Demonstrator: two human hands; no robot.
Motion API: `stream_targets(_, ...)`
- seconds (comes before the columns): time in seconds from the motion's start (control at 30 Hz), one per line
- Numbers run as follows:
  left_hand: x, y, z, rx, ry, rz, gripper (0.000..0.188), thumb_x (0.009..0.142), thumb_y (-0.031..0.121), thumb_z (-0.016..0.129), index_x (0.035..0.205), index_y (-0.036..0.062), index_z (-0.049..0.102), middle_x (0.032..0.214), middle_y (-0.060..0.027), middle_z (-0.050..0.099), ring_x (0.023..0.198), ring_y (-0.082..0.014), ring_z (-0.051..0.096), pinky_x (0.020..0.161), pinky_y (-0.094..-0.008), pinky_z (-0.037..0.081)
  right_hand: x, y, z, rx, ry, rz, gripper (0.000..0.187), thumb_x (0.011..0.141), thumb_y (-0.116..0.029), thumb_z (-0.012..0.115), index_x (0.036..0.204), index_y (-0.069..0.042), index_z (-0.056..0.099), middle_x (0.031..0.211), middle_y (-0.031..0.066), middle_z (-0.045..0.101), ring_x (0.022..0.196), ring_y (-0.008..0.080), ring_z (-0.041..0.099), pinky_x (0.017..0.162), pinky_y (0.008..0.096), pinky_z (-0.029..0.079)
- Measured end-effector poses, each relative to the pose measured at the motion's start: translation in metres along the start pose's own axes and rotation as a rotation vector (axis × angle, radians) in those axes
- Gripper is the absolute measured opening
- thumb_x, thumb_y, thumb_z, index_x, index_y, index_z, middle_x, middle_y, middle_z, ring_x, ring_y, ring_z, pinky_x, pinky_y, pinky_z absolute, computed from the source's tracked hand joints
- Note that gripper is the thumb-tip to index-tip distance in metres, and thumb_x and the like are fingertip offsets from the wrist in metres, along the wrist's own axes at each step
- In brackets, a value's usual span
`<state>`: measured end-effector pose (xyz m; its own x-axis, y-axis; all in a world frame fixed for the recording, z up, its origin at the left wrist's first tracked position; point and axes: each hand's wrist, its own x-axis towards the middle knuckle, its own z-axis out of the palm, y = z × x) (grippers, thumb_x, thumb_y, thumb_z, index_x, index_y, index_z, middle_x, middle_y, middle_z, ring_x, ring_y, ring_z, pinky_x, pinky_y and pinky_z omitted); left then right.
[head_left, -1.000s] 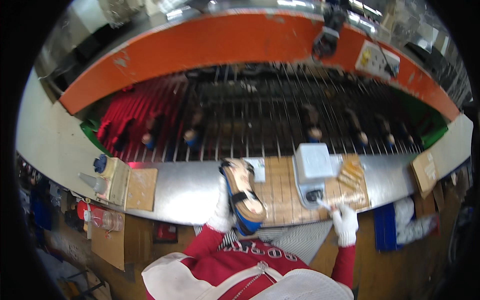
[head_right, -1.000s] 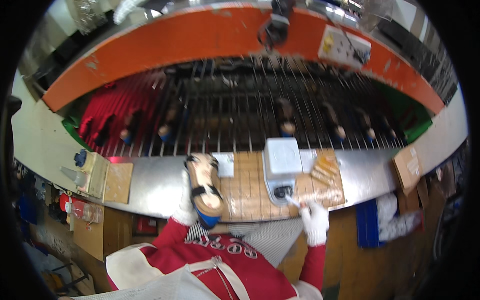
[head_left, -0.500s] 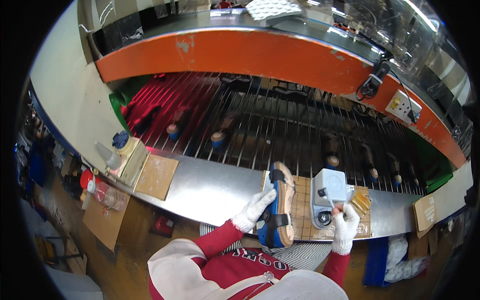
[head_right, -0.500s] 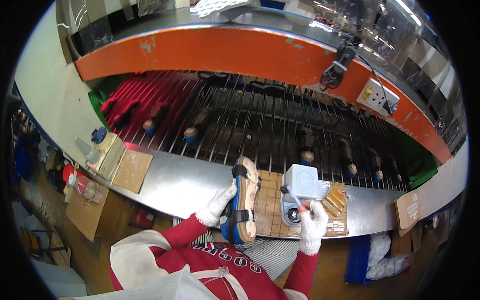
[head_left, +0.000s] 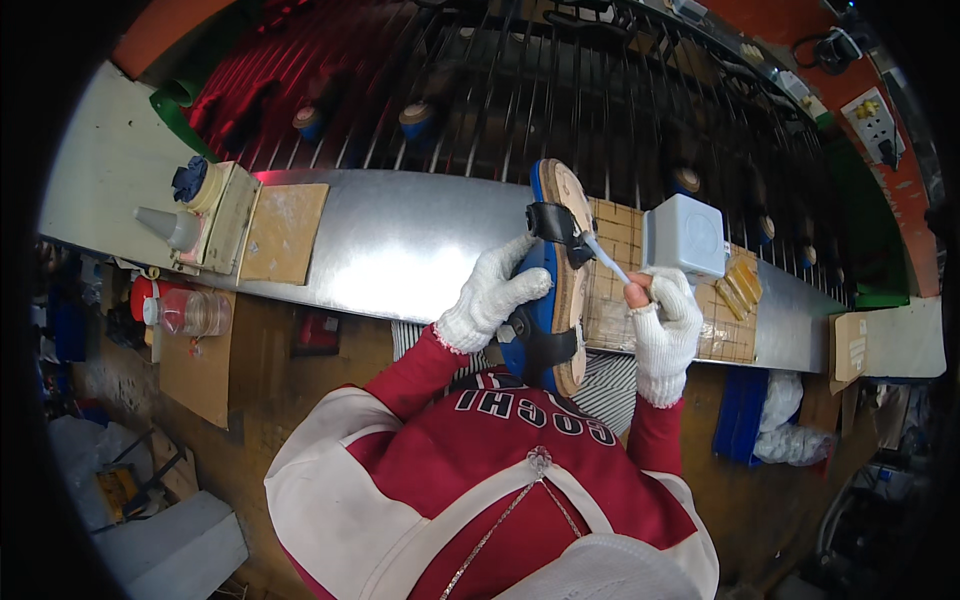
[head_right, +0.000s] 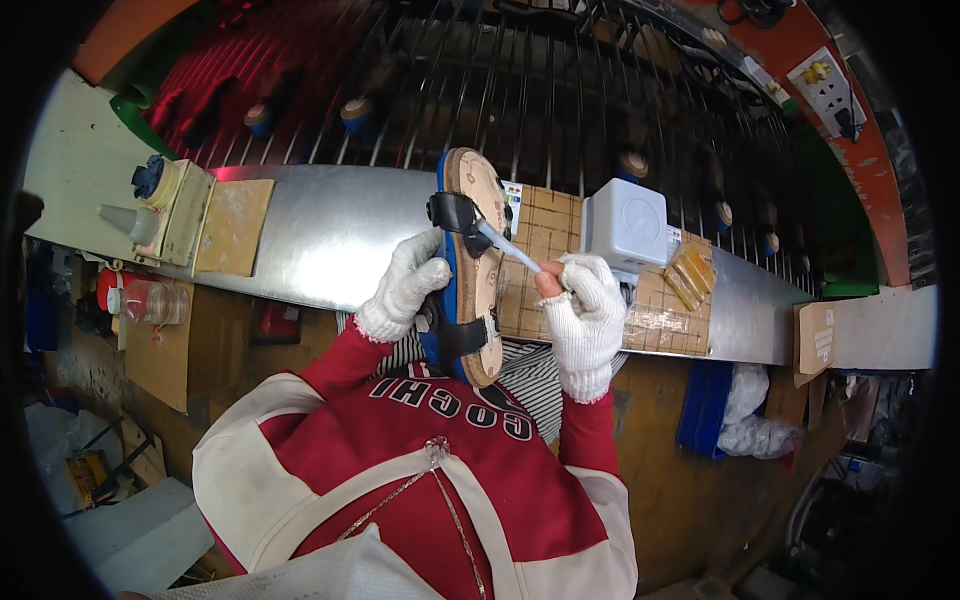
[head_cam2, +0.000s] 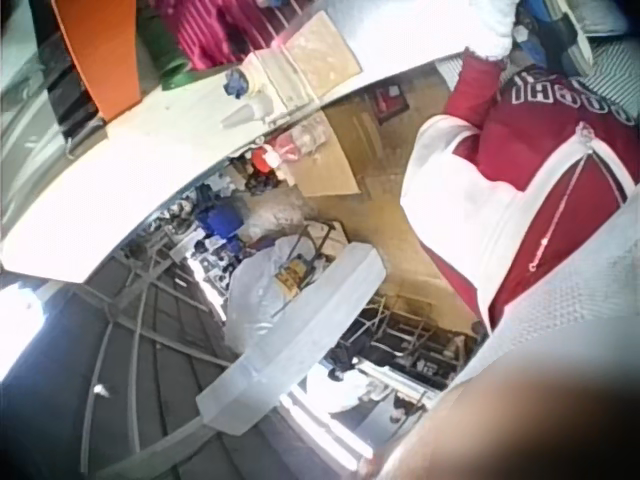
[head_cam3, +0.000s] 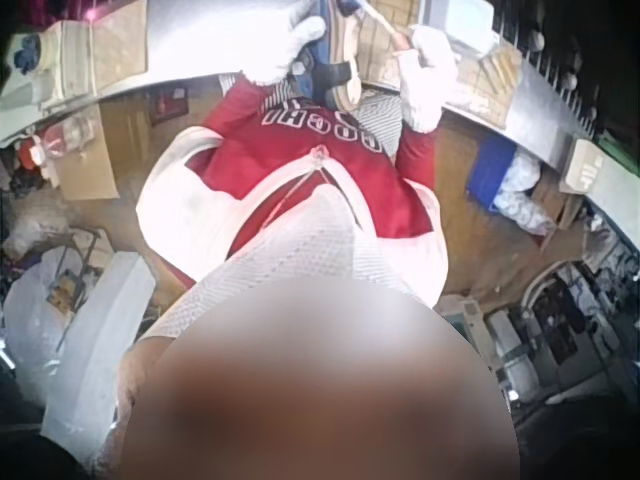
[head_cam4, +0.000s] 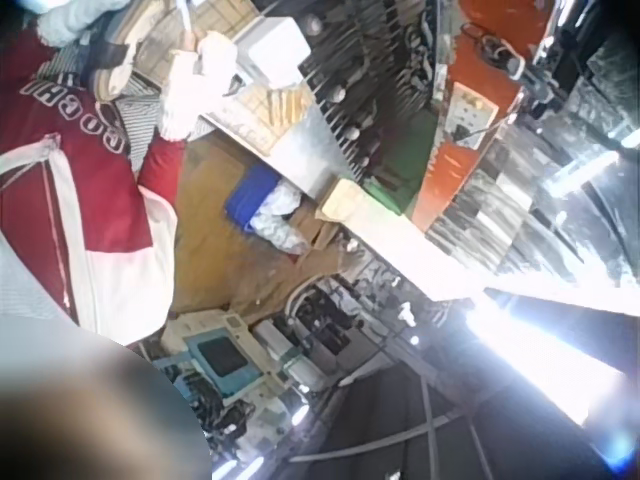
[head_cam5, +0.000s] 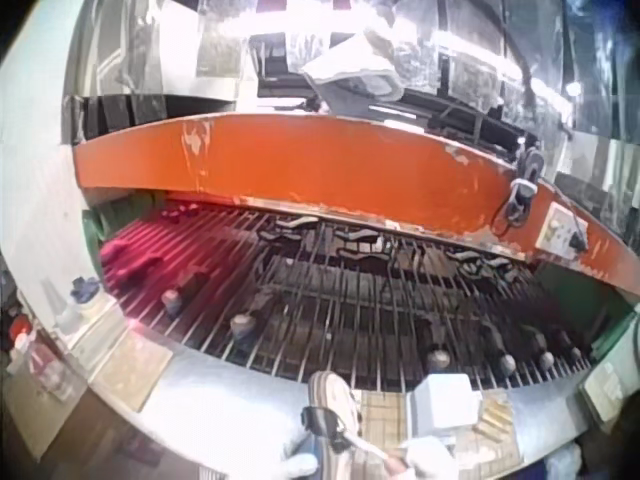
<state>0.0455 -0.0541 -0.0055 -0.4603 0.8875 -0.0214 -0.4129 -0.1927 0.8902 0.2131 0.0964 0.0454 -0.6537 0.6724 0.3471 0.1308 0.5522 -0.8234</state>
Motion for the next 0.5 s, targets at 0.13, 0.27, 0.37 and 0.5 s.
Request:
stream_targets(0.13,-0.001,0.004,-0.004,0.094,0.019,-0.040,0.090,0.079,0.057,0.077,0.134,-0.0085,0.050,0.118,-0.0111,0.066,0.104,-0.0147,0.065,0.091,-0.0294,0.054,0.005,0.001,0.005,-0.105,0.037,-0.030,0.020,0.084,-0.020,0.079,0.094,-0.003,0.077,0.090,0.0084,0.064,0.082,0.0212,0.060,0.072,0.0319,0.045)
stream_targets(0.27,0.001,0.003,-0.005,0.113,0.013,-0.050,0.091,0.077,0.056,0.078,0.134,-0.0096,0.050,0.118,-0.0117,0.066,0.103,-0.0153,0.066,0.090,-0.0297,0.055,0.012,0.002,0.006,-0.204,0.059,-0.094,0.017,0.083,-0.019,0.079,0.093,-0.005,0.077,0.088,0.0069,0.065,0.082,0.0216,0.060,0.075,0.0326,0.043)
stream_targets(0.37,0.004,0.002,-0.006,0.101,0.002,-0.048,0.093,0.076,0.057,0.079,0.134,-0.0096,0.051,0.118,-0.0116,0.066,0.104,-0.0159,0.066,0.090,-0.0297,0.055,0.020,0.002,0.005,-0.282,0.086,-0.177,0.015,0.082,-0.018,0.080,0.092,-0.006,0.078,0.088,0.0051,0.066,0.079,0.0194,0.059,0.075,0.0315,0.041)
stream_targets(0.5,0.008,0.003,-0.008,0.122,-0.026,-0.081,0.096,0.075,0.062,0.079,0.132,-0.0090,0.052,0.117,-0.0113,0.067,0.104,-0.0162,0.066,0.091,-0.0299,0.055,0.030,0.003,0.004,-0.350,0.124,-0.273,0.014,0.081,-0.017,0.081,0.091,-0.007,0.077,0.088,0.0039,0.066,0.075,0.0175,0.057,0.073,0.0315,0.038)
